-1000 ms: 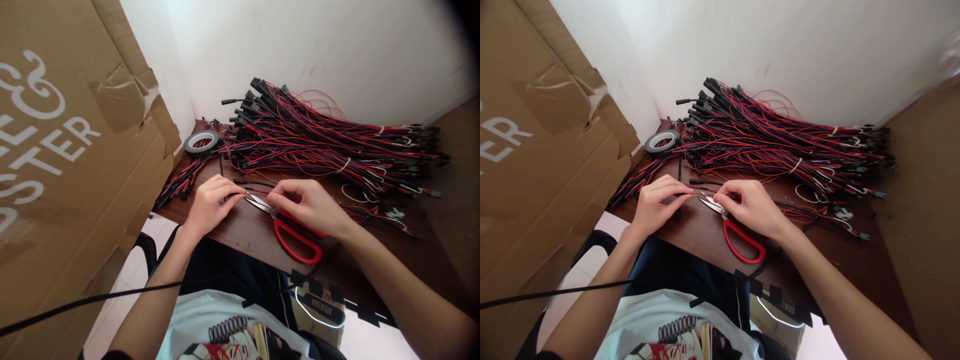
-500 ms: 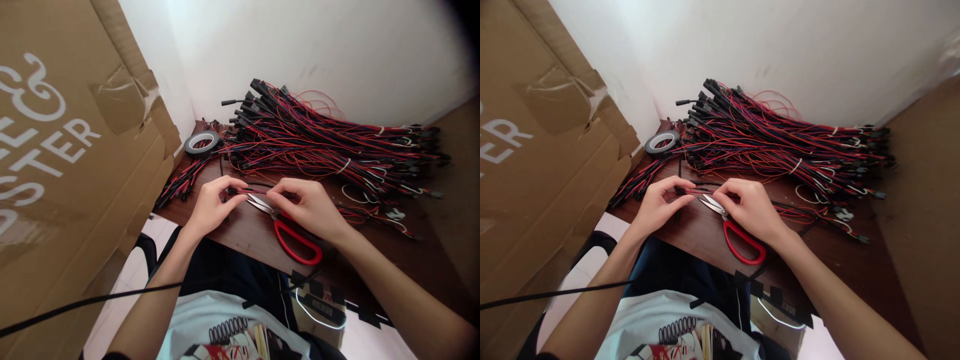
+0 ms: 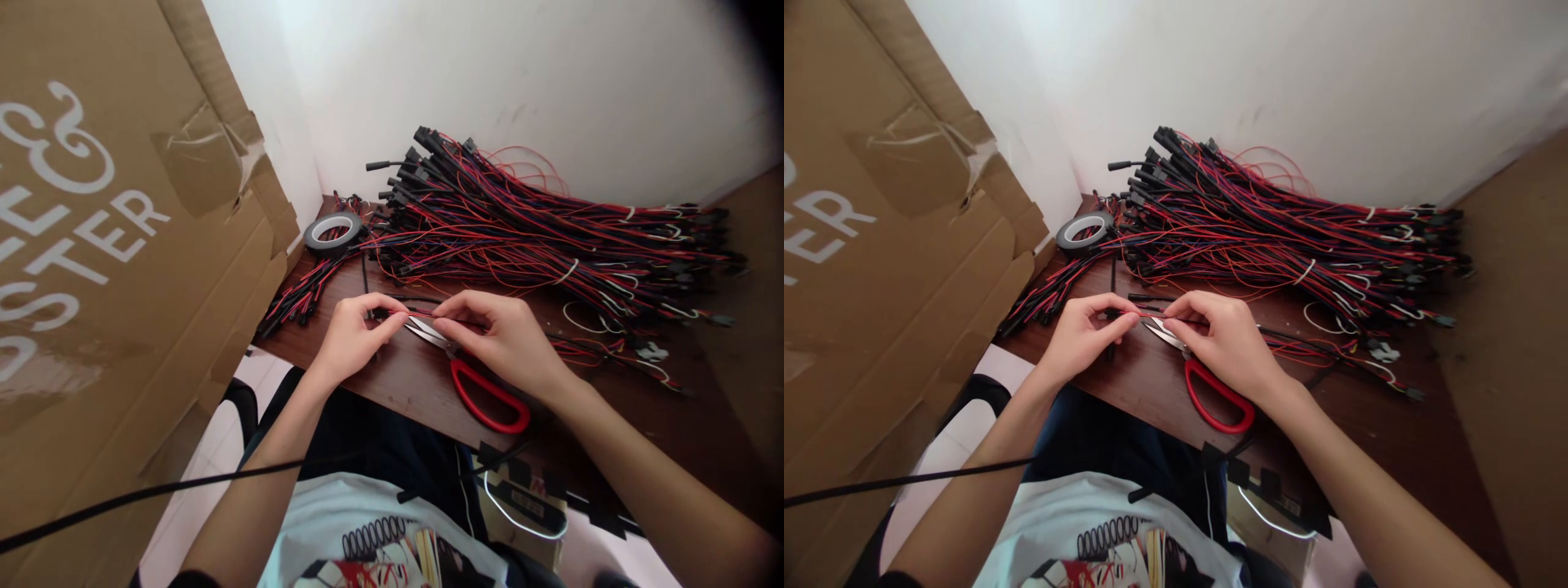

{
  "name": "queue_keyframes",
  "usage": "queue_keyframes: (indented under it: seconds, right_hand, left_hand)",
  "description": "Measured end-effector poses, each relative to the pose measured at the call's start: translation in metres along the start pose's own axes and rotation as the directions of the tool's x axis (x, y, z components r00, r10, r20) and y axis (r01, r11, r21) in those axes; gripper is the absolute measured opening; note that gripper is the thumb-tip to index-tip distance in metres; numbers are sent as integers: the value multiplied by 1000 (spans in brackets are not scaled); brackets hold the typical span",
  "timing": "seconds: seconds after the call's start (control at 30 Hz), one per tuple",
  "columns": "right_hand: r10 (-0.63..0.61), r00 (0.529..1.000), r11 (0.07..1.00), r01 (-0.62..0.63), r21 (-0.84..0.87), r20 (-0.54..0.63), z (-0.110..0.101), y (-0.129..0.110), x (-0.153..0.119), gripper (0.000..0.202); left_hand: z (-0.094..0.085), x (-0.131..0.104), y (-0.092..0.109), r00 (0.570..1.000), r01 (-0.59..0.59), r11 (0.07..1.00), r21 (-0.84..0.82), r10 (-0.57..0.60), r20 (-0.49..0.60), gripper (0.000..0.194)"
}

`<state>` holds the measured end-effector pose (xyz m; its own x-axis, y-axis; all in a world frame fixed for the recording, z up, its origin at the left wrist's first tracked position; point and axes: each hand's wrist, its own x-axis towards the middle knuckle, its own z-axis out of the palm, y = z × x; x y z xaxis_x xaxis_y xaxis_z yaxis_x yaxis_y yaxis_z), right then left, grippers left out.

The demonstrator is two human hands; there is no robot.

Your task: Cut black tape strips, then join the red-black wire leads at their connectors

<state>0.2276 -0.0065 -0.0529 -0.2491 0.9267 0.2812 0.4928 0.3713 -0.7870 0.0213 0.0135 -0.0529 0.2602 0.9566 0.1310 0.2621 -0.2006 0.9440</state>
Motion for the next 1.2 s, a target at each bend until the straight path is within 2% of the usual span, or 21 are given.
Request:
queue_keyframes:
  seconds: [0.13,0.4,0.57,0.67,0.77,0.87,0.97,1.2]
  right_hand:
    - [-36,999,997,35,-65,-15,-1,-4,0,7]
    - [-223,973,945,202,-257,-55,4,-2,-3,11]
    - [-279,960,879,240,-411,-37,7,2,-4,18]
    - [-279,960,883,240,-403,-39,7,1,-4,18]
    - [-219,973,938,189,-290,-75,7,-1,-4,13]
    - [-64,993,990,51,-129,-100,8,-2,-3,8]
    - [59,994,998,-60,0,-90,7,-1,-1,9]
    - [94,995,995,-94,-21,-16,2,1,1,14]
  left_hand:
    - [3,0,4,998,55,991,-123,-56,-1,17]
    - [13,-3,2,981,157,912,-378,-189,-49,26]
    - [15,-2,2,968,203,866,-458,-248,-39,30]
    - [15,-2,2,965,212,859,-467,-259,-38,30]
    - [16,-2,2,968,199,869,-452,-248,-50,27]
    - [17,-3,2,969,194,871,-452,-242,-49,24]
    - [18,-3,2,970,190,877,-442,-237,-53,23]
    - [20,-4,5,974,164,906,-391,-212,-83,20]
